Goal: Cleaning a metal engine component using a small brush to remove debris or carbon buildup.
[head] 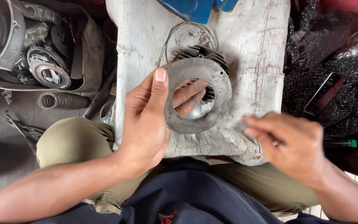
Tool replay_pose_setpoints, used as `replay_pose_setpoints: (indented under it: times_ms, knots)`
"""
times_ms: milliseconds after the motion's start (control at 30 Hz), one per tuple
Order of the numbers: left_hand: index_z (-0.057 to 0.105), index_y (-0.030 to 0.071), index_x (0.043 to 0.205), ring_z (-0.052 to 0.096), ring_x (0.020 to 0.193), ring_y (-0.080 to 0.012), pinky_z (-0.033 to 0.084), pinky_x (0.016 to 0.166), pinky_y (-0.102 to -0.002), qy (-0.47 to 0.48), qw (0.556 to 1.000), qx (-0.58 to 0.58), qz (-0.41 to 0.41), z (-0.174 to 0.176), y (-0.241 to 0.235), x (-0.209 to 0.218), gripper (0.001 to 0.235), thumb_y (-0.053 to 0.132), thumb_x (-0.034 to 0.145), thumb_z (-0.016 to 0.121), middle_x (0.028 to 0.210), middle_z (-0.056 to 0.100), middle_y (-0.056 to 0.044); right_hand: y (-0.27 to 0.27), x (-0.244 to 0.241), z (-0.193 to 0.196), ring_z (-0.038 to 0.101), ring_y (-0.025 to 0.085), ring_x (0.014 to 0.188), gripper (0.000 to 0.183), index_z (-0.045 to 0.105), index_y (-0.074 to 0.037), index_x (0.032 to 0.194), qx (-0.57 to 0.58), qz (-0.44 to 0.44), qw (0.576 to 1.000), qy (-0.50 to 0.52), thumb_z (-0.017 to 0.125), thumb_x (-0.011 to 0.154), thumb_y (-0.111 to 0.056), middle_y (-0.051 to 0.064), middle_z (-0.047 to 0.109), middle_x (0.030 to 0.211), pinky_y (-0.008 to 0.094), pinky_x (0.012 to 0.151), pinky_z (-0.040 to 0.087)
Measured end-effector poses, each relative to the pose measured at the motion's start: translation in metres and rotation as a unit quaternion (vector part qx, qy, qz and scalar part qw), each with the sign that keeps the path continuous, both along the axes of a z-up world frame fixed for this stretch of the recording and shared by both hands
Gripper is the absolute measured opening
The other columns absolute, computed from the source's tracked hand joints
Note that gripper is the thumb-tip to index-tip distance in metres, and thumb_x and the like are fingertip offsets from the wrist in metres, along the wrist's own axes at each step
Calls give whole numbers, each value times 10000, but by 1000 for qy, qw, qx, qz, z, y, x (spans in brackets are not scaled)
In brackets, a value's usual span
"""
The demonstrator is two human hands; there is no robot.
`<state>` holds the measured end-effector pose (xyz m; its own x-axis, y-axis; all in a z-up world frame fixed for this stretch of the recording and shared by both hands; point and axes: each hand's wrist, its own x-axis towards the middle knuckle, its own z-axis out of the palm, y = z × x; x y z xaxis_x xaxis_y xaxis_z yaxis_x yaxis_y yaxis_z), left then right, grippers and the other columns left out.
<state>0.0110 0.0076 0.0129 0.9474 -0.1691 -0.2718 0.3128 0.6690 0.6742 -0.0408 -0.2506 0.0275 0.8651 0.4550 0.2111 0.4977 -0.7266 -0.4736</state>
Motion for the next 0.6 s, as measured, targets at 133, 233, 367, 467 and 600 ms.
replay_pose_setpoints:
  times_ms: [133,233,367,467,600]
  knots:
    - [603,7,1053,769,1123,-441,641,864,-407,-7,1000,7,-8,3,0,-1,304,275,1086,464,1114,659,-115,-2,-2,1,744,132,630,189,752,-7,1049,25,25,999,4,734,909,-133,120,793,884,206,517,627]
    - [582,-73,1333,746,1140,-424,649,896,-420,-12,1000,-1,3,5,0,1,461,282,1069,450,1191,690,-211,-2,4,9,525,91,487,110,769,82,1036,-2,-71,997,-21,746,969,-3,195,778,1019,210,450,414]
    - [599,-46,1269,736,1155,-413,651,971,-474,-22,1000,-14,8,1,0,0,397,275,1087,452,1259,656,-148,2,-4,-3,689,112,521,154,757,37,1008,3,7,1000,12,714,933,-90,125,793,825,178,364,526]
    - [618,-37,1238,683,1079,-307,592,882,-381,-50,998,24,7,0,1,-1,385,275,1103,437,1167,652,-109,-4,-2,6,576,85,488,123,764,49,1044,0,-32,999,-11,738,962,-39,148,788,948,194,413,454]
    - [619,-40,1229,740,1135,-375,651,944,-444,-20,1000,-18,15,0,0,-1,376,273,1093,460,1184,679,-142,2,-8,1,595,109,469,159,770,50,1022,-17,-33,999,-14,699,964,-80,108,756,759,225,360,437]
